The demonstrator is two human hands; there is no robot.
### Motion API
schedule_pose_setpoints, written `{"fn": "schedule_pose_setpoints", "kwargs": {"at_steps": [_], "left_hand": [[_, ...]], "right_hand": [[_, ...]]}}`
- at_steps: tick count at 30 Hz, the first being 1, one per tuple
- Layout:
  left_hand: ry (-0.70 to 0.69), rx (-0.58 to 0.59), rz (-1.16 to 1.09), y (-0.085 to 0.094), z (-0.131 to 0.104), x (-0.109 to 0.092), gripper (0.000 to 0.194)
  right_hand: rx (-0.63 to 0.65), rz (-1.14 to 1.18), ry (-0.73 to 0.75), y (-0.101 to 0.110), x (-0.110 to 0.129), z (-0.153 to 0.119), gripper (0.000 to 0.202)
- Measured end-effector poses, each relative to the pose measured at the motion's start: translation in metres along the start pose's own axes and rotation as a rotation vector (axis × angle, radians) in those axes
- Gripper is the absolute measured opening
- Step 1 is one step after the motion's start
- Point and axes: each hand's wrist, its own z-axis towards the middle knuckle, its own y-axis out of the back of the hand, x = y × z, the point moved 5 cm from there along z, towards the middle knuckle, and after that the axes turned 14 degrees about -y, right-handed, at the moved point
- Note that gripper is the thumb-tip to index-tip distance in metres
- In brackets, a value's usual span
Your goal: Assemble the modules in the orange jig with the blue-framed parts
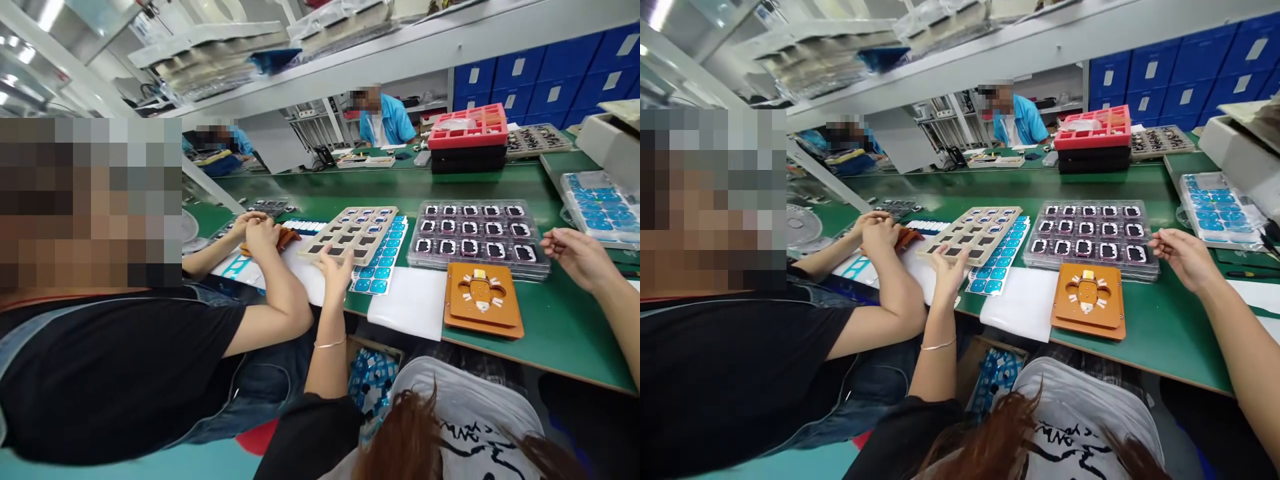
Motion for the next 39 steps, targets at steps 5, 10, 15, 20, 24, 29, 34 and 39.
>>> {"fn": "schedule_pose_setpoints", "kwargs": {"at_steps": [5,10,15,20,24,29,34,39], "left_hand": [[-0.140,0.300,0.200,0.000,-0.011,-0.047,0.041],[-0.175,0.834,0.524,-0.032,0.015,-0.058,0.041],[-0.140,1.072,0.521,-0.060,0.049,-0.046,0.058],[-0.133,1.185,0.515,-0.076,0.059,-0.038,0.064],[-0.156,1.200,0.508,-0.078,0.059,-0.041,0.062],[-0.204,1.139,0.490,-0.068,0.054,-0.050,0.048],[-0.274,0.975,0.462,-0.044,0.035,-0.062,0.019],[-0.420,0.768,0.344,-0.028,0.003,-0.102,0.017]], "right_hand": [[0.001,-0.018,0.001,0.000,0.000,-0.001,0.040],[-0.015,-0.020,0.004,0.000,0.001,-0.001,0.045],[-0.024,-0.029,0.001,-0.002,0.002,-0.004,0.053],[-0.011,-0.039,-0.012,-0.005,0.004,-0.008,0.059],[0.005,-0.055,-0.007,-0.006,0.003,-0.008,0.059],[0.031,-0.105,0.022,-0.005,0.002,-0.005,0.059],[0.058,-0.218,0.130,-0.006,0.004,-0.005,0.052],[0.082,-0.500,0.363,-0.009,0.019,-0.021,0.033]]}}
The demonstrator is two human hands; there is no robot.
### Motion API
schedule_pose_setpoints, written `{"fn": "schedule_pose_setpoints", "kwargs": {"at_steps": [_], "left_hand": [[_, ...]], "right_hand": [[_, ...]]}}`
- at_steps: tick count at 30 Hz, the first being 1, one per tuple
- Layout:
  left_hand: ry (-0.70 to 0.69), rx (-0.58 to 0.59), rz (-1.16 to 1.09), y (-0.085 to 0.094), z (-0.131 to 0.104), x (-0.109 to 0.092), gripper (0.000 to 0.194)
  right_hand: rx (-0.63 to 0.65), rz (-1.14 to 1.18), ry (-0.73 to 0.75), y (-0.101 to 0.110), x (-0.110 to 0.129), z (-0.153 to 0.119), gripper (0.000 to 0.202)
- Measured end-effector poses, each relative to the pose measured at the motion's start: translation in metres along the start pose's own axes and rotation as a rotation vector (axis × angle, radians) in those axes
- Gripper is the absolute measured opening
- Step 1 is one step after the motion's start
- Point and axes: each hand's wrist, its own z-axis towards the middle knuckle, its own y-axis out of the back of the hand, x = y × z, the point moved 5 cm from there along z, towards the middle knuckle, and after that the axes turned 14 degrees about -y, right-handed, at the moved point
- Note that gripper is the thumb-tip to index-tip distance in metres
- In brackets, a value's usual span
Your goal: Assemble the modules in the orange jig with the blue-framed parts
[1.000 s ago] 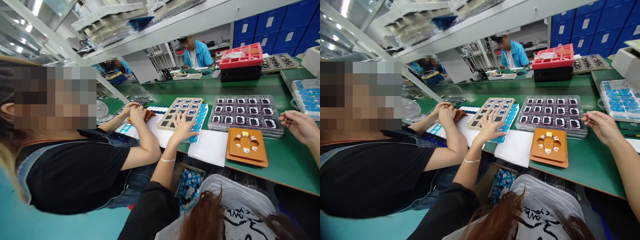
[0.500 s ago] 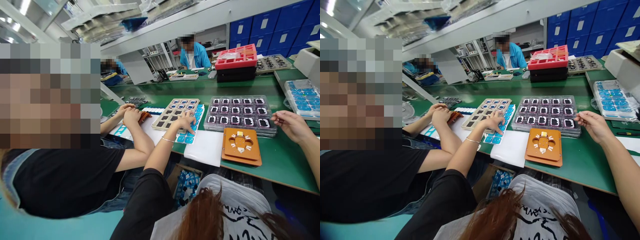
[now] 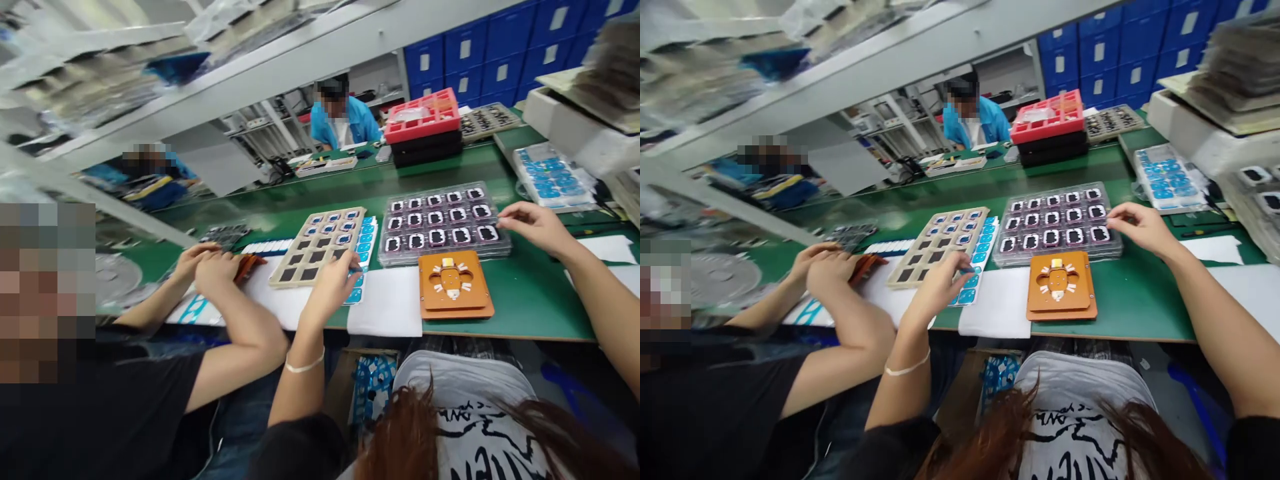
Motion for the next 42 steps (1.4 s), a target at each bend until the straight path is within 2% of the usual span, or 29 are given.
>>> {"fn": "schedule_pose_setpoints", "kwargs": {"at_steps": [2,4,6,8,10,13,18,23,29,32,36,39,42], "left_hand": [[-0.157,-0.111,-0.073,-0.002,0.001,-0.035,0.011],[-0.377,-0.281,-0.172,-0.005,0.005,-0.075,0.012],[-0.524,-0.410,-0.202,-0.012,0.012,-0.108,0.017],[-0.570,-0.451,-0.142,-0.023,0.023,-0.127,0.021],[-0.586,-0.434,-0.068,-0.033,0.034,-0.136,0.023],[-0.608,-0.372,-0.005,-0.041,0.043,-0.136,0.025],[-0.613,-0.302,0.010,-0.032,0.033,-0.136,0.025],[-0.647,-0.174,0.007,-0.030,0.030,-0.136,0.034],[-0.732,-0.128,-0.091,-0.031,0.036,-0.127,0.042],[-0.802,-0.070,-0.147,-0.028,0.045,-0.124,0.047],[-0.941,0.022,-0.264,-0.026,0.053,-0.117,0.060],[-1.001,-0.002,-0.327,-0.031,0.054,-0.111,0.059],[-1.003,-0.082,-0.360,-0.041,0.054,-0.105,0.056]], "right_hand": [[0.029,-0.145,0.109,0.000,0.010,-0.005,0.027],[0.076,-0.270,0.195,-0.003,0.017,-0.010,0.023],[0.130,-0.374,0.252,-0.009,0.019,-0.012,0.021],[0.173,-0.461,0.285,-0.016,0.018,-0.013,0.021],[0.192,-0.516,0.302,-0.022,0.013,-0.012,0.020],[0.192,-0.537,0.317,-0.025,0.008,-0.008,0.019],[0.171,-0.455,0.322,-0.022,0.004,-0.008,0.028],[0.172,-0.328,0.340,-0.016,0.018,-0.013,0.030],[0.214,-0.209,0.339,-0.028,0.044,-0.041,0.023],[0.248,-0.174,0.318,-0.038,0.048,-0.053,0.023],[0.238,-0.143,0.297,-0.041,0.046,-0.058,0.023],[0.240,-0.132,0.318,-0.043,0.046,-0.060,0.022],[0.271,-0.165,0.348,-0.049,0.046,-0.062,0.019]]}}
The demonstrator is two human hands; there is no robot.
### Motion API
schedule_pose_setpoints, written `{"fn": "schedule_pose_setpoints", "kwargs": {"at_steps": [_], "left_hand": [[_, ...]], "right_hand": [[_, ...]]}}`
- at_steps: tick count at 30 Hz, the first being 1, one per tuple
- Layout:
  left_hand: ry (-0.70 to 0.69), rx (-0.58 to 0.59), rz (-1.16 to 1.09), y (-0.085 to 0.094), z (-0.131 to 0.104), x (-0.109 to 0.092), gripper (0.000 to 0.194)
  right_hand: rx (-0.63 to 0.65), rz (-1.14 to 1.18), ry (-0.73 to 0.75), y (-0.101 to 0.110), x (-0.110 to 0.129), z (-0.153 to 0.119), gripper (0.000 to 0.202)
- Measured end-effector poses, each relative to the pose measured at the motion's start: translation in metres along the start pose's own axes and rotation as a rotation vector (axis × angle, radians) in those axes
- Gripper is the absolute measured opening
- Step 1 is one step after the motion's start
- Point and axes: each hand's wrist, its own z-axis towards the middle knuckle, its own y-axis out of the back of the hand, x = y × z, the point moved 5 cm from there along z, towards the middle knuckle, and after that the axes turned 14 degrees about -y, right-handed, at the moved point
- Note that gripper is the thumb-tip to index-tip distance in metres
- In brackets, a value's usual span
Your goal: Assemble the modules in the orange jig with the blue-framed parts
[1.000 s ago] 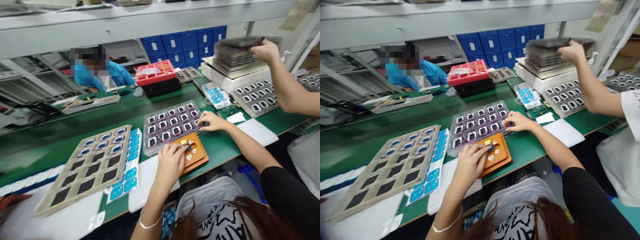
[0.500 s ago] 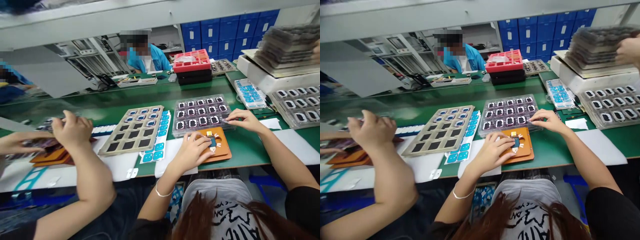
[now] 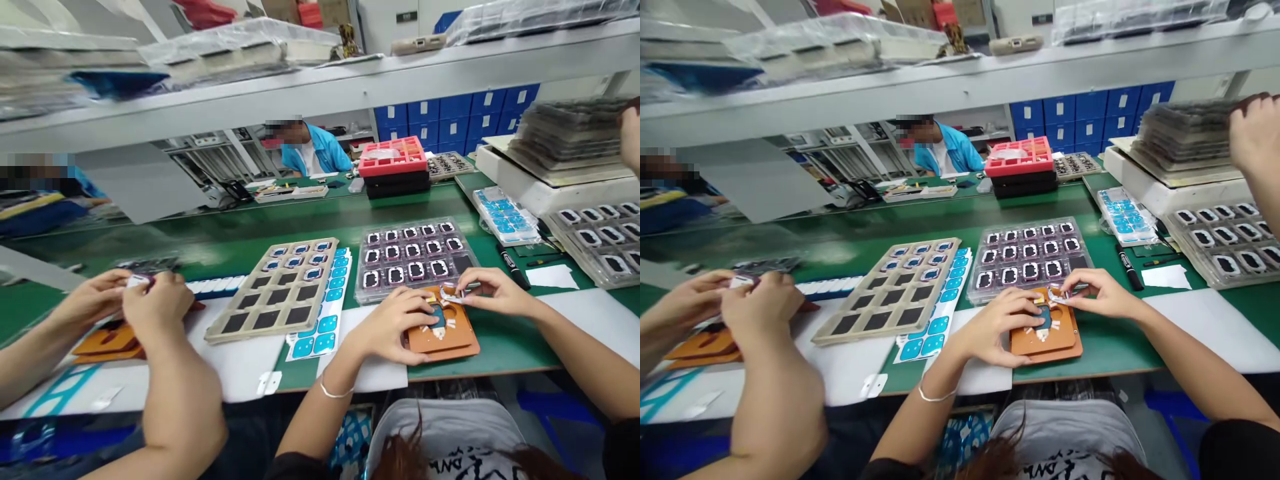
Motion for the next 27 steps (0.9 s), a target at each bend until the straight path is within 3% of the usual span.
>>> {"fn": "schedule_pose_setpoints", "kwargs": {"at_steps": [7,16,21,27], "left_hand": [[-0.114,-0.124,0.130,-0.006,-0.002,-0.004,0.052],[-0.111,-0.165,0.156,-0.009,0.000,-0.005,0.060],[-0.089,-0.171,0.098,-0.010,0.001,-0.004,0.056],[-0.155,-0.246,0.036,-0.004,0.004,-0.004,0.054]], "right_hand": [[0.003,-0.069,0.007,-0.004,-0.003,-0.002,0.012],[0.024,-0.133,-0.012,-0.012,-0.005,0.001,0.020],[0.013,-0.125,-0.001,-0.006,-0.004,0.001,0.021],[0.050,-0.175,0.016,0.000,-0.004,0.001,0.017]]}}
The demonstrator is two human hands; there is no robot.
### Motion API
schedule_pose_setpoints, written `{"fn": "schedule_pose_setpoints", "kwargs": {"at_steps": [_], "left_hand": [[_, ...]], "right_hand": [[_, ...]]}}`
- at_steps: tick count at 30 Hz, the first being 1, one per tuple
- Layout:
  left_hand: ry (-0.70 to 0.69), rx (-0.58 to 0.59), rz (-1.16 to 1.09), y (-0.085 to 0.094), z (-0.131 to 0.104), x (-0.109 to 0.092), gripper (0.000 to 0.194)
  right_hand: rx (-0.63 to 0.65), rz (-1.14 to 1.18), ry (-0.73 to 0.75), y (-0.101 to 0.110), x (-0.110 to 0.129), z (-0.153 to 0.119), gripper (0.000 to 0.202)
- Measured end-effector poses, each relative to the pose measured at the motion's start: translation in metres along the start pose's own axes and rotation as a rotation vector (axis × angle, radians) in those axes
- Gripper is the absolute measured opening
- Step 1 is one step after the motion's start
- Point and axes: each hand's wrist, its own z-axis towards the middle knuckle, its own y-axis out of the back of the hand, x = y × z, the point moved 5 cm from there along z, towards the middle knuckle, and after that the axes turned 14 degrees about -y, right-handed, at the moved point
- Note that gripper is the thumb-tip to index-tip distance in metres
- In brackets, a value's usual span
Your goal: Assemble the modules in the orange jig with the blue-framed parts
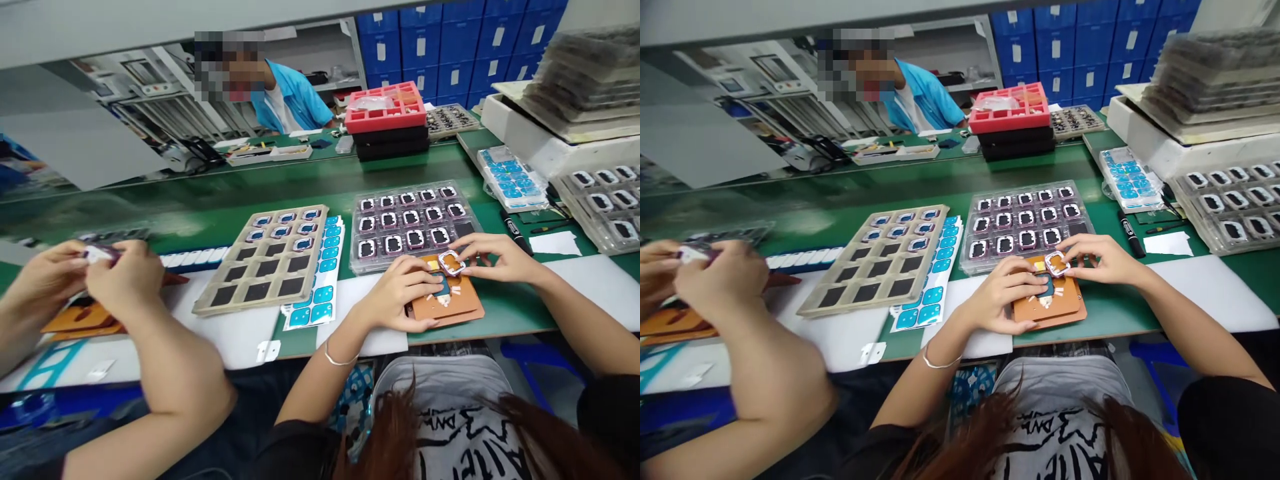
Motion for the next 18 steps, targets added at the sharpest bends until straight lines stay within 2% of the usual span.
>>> {"fn": "schedule_pose_setpoints", "kwargs": {"at_steps": [5,9,11,15,18], "left_hand": [[0.023,-0.037,0.003,0.001,-0.002,0.000,0.053],[0.187,-0.201,0.085,0.007,-0.006,0.006,0.046],[0.263,-0.257,0.133,0.010,-0.008,0.008,0.049],[0.365,-0.208,0.143,0.007,-0.009,0.010,0.057],[0.427,-0.170,0.132,0.004,-0.010,0.010,0.056]], "right_hand": [[0.015,-0.049,0.011,0.000,0.000,-0.001,0.016],[-0.024,-0.063,0.099,-0.004,0.010,-0.002,0.017],[-0.044,-0.084,0.128,-0.010,0.017,-0.004,0.018],[-0.105,-0.134,0.142,-0.023,0.029,-0.007,0.015],[-0.135,-0.151,0.144,-0.029,0.033,-0.009,0.015]]}}
